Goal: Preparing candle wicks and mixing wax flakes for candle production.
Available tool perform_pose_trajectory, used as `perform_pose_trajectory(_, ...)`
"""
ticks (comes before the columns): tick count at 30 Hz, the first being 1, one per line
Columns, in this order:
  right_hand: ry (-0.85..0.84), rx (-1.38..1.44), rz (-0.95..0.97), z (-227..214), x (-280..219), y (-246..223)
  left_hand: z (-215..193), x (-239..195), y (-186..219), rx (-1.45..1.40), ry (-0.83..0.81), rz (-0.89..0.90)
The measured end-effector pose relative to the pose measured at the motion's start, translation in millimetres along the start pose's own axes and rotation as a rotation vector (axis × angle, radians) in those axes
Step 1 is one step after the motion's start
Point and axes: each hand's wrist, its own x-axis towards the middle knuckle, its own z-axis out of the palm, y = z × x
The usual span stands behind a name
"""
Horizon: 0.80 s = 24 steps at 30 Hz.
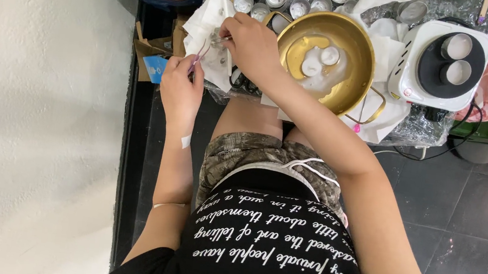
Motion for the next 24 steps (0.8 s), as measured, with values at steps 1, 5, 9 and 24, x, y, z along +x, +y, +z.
perform_pose_trajectory(1,-0.001,0.001,0.000,-1.2,0.1,-0.2,-0.8,-0.7,-0.3,0.000,0.000,-0.001)
perform_pose_trajectory(5,0.014,-0.039,0.000,-7.1,0.6,0.0,-1.7,-1.4,-2.4,-0.037,0.007,0.008)
perform_pose_trajectory(9,0.107,-0.014,0.088,-19.7,-2.4,-3.7,8.0,-3.7,-9.9,0.031,-0.048,-0.066)
perform_pose_trajectory(24,0.220,0.360,0.380,-127.8,-103.6,-3.1,41.4,-6.4,20.3,0.118,-0.055,0.019)
